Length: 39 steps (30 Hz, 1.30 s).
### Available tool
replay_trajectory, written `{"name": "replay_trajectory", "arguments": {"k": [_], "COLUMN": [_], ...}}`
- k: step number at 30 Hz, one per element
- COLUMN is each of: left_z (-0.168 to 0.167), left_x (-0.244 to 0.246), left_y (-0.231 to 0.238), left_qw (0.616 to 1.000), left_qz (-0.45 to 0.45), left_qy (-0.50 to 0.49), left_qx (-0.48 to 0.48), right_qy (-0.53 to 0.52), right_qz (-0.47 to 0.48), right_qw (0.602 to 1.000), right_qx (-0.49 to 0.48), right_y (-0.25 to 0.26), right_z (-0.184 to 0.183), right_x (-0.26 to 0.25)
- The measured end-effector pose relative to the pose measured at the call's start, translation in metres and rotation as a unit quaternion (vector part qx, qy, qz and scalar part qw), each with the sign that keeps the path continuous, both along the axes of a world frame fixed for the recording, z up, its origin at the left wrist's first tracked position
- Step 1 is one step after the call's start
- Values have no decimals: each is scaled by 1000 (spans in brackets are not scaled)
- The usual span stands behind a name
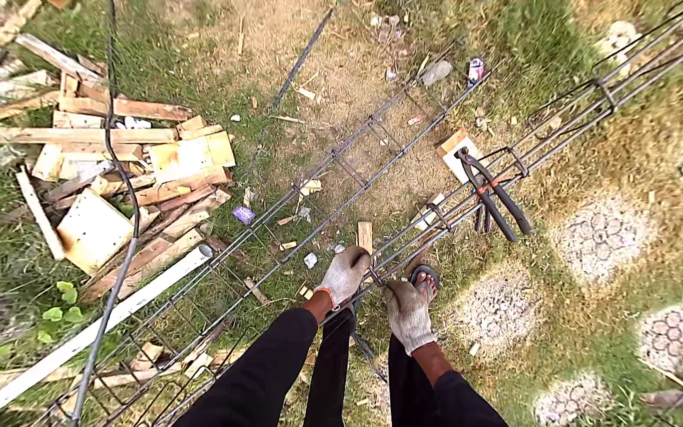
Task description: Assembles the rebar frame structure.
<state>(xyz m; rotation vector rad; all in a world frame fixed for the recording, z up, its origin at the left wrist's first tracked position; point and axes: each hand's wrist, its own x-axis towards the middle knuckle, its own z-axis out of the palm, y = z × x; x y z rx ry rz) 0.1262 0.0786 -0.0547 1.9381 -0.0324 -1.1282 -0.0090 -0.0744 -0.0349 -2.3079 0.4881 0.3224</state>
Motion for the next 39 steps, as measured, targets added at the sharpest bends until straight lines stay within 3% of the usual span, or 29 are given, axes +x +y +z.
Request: {"name": "replay_trajectory", "arguments": {"k": [6, 8, 12, 15, 17, 20, 22, 24, 28, 30, 31, 35, 37, 39], "left_z": [5, 6, 4, 2, 1, 2, 1, 0, 1, 3, 3, 4, 3, 4], "left_x": [4, 4, 3, 3, 2, 0, -1, -2, -2, -3, -3, -2, -3, -4], "left_y": [-3, -2, -2, -2, -2, -3, -4, -6, -8, -9, -9, -9, -9, -6], "left_qw": [1000, 1000, 1000, 1000, 1000, 1000, 1000, 1000, 1000, 1000, 1000, 1000, 1000, 1000], "left_qz": [-11, -9, -14, -14, -13, -11, -7, -3, 7, 11, 12, 12, 15, 15], "left_qy": [11, 13, 15, 9, 9, 13, 14, 13, 15, 12, 11, 8, 5, 1], "left_qx": [1, -2, -9, -9, -8, -7, -11, -10, -8, -8, -7, -8, -11, -13], "right_qy": [30, 28, 56, 108, 131, 175, 196, 197, 202, 229, 251, 314, 288, 226], "right_qz": [170, 176, 2, -167, -311, -520, -589, -619, -634, -617, -598, -458, -337, -233], "right_qw": [982, 983, 993, 956, 872, 653, 542, 489, 442, 458, 488, 710, 854, 937], "right_qx": [-75, -52, 99, 215, 354, 523, 567, 583, 602, 597, 585, 433, 272, 132], "right_y": [-21, -24, -20, -10, 1, 17, 21, 24, 23, 18, 15, 7, 7, 7], "right_z": [6, 10, 13, 9, 7, 18, 26, 29, 25, 25, 26, 42, 44, 51], "right_x": [9, 15, 19, 17, 16, 25, 31, 34, 36, 37, 36, 27, 13, 4]}}
